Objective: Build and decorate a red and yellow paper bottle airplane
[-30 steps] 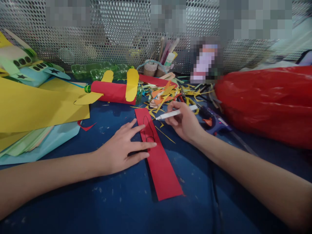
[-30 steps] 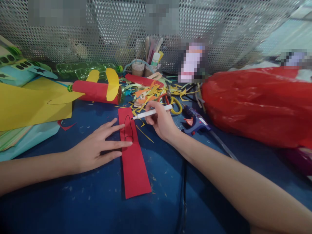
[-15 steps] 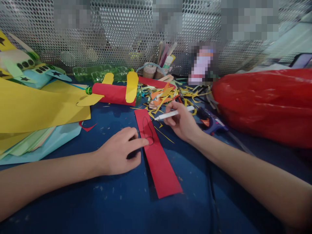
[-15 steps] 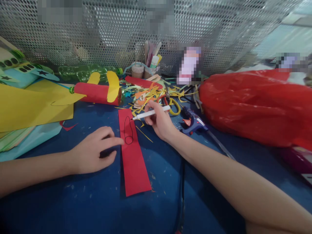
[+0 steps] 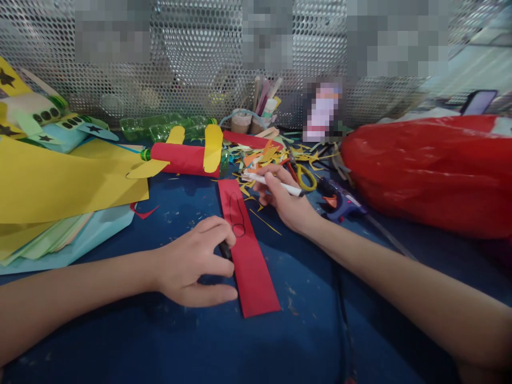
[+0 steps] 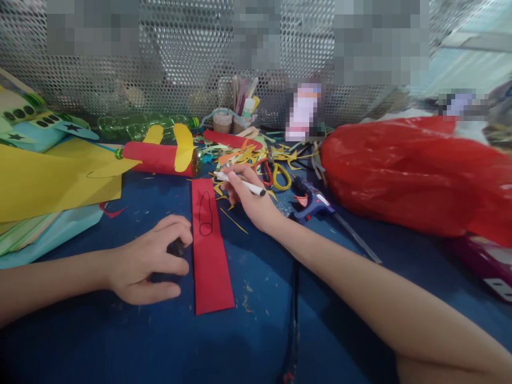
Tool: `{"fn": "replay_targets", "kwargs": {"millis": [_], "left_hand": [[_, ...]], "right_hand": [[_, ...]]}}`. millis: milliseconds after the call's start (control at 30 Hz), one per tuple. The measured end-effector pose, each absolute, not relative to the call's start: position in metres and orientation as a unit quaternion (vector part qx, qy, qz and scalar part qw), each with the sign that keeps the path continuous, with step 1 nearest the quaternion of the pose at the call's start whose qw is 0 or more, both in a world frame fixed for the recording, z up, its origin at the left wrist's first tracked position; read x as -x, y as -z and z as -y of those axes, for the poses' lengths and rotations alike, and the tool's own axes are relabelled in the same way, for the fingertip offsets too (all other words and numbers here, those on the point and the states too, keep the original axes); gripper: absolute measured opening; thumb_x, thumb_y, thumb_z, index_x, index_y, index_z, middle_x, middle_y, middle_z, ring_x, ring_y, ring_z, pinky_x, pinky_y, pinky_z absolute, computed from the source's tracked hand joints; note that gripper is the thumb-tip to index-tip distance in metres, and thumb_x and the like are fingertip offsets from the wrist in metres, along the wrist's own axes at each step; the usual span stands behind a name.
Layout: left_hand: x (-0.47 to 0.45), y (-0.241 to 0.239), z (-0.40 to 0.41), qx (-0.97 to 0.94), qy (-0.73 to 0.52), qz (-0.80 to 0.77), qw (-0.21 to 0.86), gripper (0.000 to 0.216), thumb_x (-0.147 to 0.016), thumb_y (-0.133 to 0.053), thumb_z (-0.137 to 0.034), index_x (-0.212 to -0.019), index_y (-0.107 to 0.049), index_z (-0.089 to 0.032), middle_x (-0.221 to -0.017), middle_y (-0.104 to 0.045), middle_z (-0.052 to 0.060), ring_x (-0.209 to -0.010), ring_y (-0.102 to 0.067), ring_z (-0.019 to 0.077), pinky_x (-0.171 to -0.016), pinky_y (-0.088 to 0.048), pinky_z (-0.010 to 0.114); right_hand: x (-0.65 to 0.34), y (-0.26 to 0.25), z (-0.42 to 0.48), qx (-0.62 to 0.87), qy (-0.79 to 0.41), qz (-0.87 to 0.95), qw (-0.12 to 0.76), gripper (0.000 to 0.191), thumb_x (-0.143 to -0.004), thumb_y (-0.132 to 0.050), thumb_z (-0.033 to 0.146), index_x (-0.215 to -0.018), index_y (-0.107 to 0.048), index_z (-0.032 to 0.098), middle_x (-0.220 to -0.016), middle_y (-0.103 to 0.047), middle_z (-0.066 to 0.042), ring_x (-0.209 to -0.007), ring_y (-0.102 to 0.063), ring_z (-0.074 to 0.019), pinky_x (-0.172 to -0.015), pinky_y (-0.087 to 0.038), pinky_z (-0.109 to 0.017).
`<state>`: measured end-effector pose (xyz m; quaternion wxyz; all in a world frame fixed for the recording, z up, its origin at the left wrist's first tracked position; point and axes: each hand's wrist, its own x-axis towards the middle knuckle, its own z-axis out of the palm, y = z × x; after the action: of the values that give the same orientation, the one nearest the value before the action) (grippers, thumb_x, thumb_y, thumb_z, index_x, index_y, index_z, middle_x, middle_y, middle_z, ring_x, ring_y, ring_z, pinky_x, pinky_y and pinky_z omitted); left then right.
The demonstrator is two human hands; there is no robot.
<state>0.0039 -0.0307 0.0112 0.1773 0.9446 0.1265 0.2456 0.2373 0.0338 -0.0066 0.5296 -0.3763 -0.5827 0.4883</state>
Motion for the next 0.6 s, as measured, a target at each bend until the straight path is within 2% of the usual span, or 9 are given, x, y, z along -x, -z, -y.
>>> {"fn": "replay_targets", "kwargs": {"millis": [67, 100, 167, 233, 400, 500, 600], "left_hand": [[-0.004, -0.010, 0.030, -0.940, -0.264, -0.134, 0.167, 0.031, -0.091, -0.054, -0.040, -0.073, -0.066, -0.017, -0.093, -0.045, 0.009, -0.095, -0.045, 0.0230, -0.090, -0.044, 0.041], [-0.004, -0.010, 0.030, -0.941, -0.267, -0.134, 0.160, 0.027, -0.090, -0.057, -0.038, -0.077, -0.068, -0.017, -0.093, -0.045, 0.008, -0.094, -0.045, 0.0224, -0.090, -0.044, 0.040], [-0.005, -0.010, 0.030, -0.946, -0.257, -0.133, 0.149, 0.018, -0.088, -0.061, -0.033, -0.095, -0.071, -0.020, -0.096, -0.045, 0.008, -0.097, -0.045, 0.0225, -0.091, -0.044, 0.040], [-0.006, -0.009, 0.031, -0.951, -0.238, -0.130, 0.145, 0.026, -0.086, -0.062, -0.029, -0.110, -0.069, -0.025, -0.099, -0.045, 0.008, -0.100, -0.044, 0.0232, -0.093, -0.044, 0.040], [-0.007, -0.006, 0.031, -0.958, -0.218, -0.141, 0.124, 0.028, -0.091, -0.055, -0.024, -0.115, -0.068, -0.029, -0.094, -0.047, 0.007, -0.094, -0.043, 0.0206, -0.086, -0.044, 0.035], [-0.008, -0.006, 0.029, -0.962, -0.201, -0.137, 0.124, 0.025, -0.096, -0.050, -0.025, -0.111, -0.070, -0.029, -0.090, -0.049, 0.006, -0.087, -0.043, 0.0187, -0.079, -0.044, 0.031], [-0.008, -0.008, 0.028, -0.964, -0.193, -0.133, 0.128, 0.026, -0.095, -0.053, -0.036, -0.112, -0.070, -0.027, -0.090, -0.049, 0.007, -0.086, -0.043, 0.0193, -0.079, -0.044, 0.032]], "right_hand": [[-0.237, 0.006, -0.029, 0.364, -0.444, 0.655, 0.491, 0.028, -0.093, -0.051, 0.052, -0.100, -0.059, 0.026, -0.088, -0.067, -0.001, -0.076, -0.063, -0.0146, -0.072, -0.052, -0.030], [-0.237, 0.006, -0.027, 0.359, -0.413, 0.696, 0.464, 0.027, -0.095, -0.047, 0.049, -0.100, -0.060, 0.026, -0.094, -0.068, -0.003, -0.085, -0.065, -0.0166, -0.081, -0.052, -0.033], [-0.238, 0.004, -0.023, 0.350, -0.341, 0.770, 0.410, 0.020, -0.097, -0.047, 0.039, -0.100, -0.062, 0.025, -0.104, -0.067, -0.005, -0.100, -0.064, -0.0196, -0.094, -0.048, -0.037], [-0.239, 0.004, -0.022, 0.333, -0.280, 0.816, 0.380, 0.013, -0.094, -0.051, 0.027, -0.104, -0.060, 0.026, -0.110, -0.066, -0.005, -0.107, -0.061, -0.0213, -0.097, -0.046, -0.038], [-0.246, 0.008, -0.023, 0.347, -0.234, 0.822, 0.388, 0.034, -0.083, -0.053, 0.009, -0.112, -0.054, 0.027, -0.110, -0.061, -0.005, -0.102, -0.060, -0.0228, -0.085, -0.050, -0.037], [-0.247, 0.008, -0.023, 0.376, -0.237, 0.806, 0.390, 0.035, -0.082, -0.054, 0.008, -0.111, -0.055, 0.027, -0.102, -0.060, -0.004, -0.093, -0.059, -0.0221, -0.074, -0.050, -0.034], [-0.245, 0.006, -0.021, 0.383, -0.250, 0.799, 0.390, 0.032, -0.083, -0.054, 0.009, -0.110, -0.056, 0.027, -0.094, -0.058, -0.003, -0.082, -0.057, -0.0191, -0.065, -0.047, -0.031]]}}
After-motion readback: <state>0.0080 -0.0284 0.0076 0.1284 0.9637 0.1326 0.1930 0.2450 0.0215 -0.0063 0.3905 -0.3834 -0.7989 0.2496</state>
